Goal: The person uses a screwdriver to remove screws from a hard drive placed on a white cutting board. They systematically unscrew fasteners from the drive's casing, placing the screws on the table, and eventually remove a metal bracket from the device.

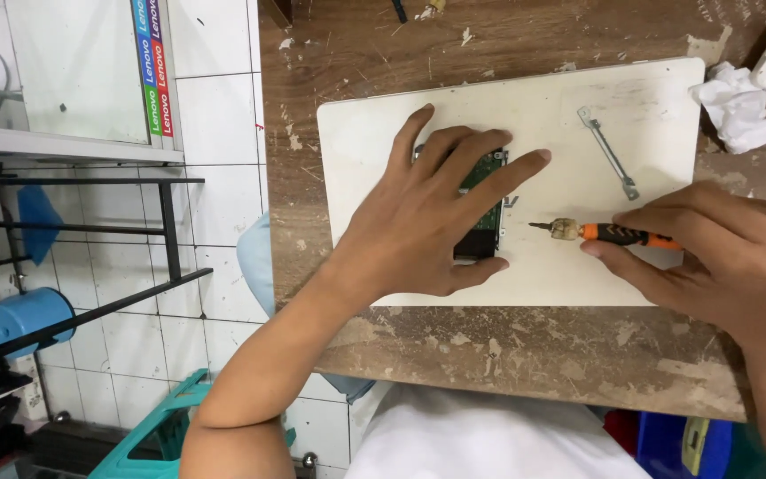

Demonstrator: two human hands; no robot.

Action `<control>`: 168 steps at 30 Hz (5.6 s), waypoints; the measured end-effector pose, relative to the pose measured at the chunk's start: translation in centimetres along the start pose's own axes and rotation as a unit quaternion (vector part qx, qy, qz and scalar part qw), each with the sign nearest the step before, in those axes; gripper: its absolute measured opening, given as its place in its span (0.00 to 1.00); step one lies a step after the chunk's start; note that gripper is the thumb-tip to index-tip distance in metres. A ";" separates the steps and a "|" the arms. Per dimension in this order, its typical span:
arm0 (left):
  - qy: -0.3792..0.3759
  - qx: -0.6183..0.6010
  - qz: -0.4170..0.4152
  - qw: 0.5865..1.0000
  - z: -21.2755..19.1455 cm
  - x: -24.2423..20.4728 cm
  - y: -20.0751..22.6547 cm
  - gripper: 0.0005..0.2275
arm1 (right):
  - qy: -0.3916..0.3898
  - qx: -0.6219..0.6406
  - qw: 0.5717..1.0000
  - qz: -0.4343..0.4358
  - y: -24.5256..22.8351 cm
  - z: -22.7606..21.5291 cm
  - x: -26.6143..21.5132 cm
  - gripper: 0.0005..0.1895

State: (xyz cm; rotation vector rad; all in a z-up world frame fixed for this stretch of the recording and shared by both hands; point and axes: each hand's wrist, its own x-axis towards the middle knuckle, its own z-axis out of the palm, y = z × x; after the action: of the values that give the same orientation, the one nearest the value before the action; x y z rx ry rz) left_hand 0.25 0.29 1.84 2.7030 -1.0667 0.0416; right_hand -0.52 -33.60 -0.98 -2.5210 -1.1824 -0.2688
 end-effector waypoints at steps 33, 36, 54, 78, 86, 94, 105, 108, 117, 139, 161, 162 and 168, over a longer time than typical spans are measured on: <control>0.206 0.002 -0.124 0.971 -1.6 0.0 -7.4 0.38 | 0.015 0.017 0.999 0.031 -0.1 -0.6 0.4 0.18; 0.210 0.029 -0.191 0.959 -2.8 -0.7 -10.0 0.31 | 0.039 0.046 0.998 0.035 -0.3 -0.4 0.5 0.18; 0.166 0.017 -0.171 0.971 -2.0 1.1 -8.9 0.37 | 0.094 0.063 0.994 0.000 0.3 0.3 0.2 0.18; 0.182 -0.089 0.045 0.978 2.7 9.4 -4.0 0.23 | 0.183 0.105 0.974 -0.078 0.4 0.6 0.0 0.21; 0.316 -0.016 -0.233 0.919 -1.4 2.6 -12.4 0.11 | 0.178 0.117 0.974 -0.081 0.3 0.9 0.1 0.21; 0.326 -0.044 -0.360 0.873 1.4 1.5 -14.4 0.11 | 0.137 0.106 0.982 -0.073 0.7 0.9 -0.3 0.22; 0.208 -0.167 -0.421 0.867 0.0 2.7 -11.3 0.22 | 0.115 0.099 0.986 -0.070 0.9 0.7 -0.4 0.21; 0.175 -0.185 -0.431 0.866 -0.8 2.8 -10.3 0.28 | 0.127 0.096 0.985 -0.064 0.6 0.6 -0.2 0.21; 0.248 -0.190 -0.286 0.906 -1.8 1.7 -10.6 0.12 | 0.124 0.088 0.986 -0.074 0.8 0.7 -0.3 0.21; -0.061 0.116 -0.044 0.990 -1.9 0.6 1.6 0.56 | 0.113 0.082 0.989 -0.048 0.8 0.5 -0.4 0.22; -0.049 -0.239 -0.034 0.969 -6.5 1.1 -1.0 0.48 | 0.145 0.071 0.985 0.057 0.7 0.7 -0.6 0.20; -0.025 -0.263 -0.016 0.964 -6.3 1.1 -1.3 0.48 | 0.151 0.066 0.981 0.103 0.4 0.6 -0.4 0.20; 0.078 -0.333 0.057 0.938 -4.5 1.1 -1.9 0.44 | 0.157 0.068 0.962 0.211 2.2 1.1 -1.7 0.19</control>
State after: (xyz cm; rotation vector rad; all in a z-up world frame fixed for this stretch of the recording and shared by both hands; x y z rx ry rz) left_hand 2.59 1.92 5.96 1.9965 -0.9660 -0.0733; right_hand 0.07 -35.71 -2.98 -2.4181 -0.5106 -0.4381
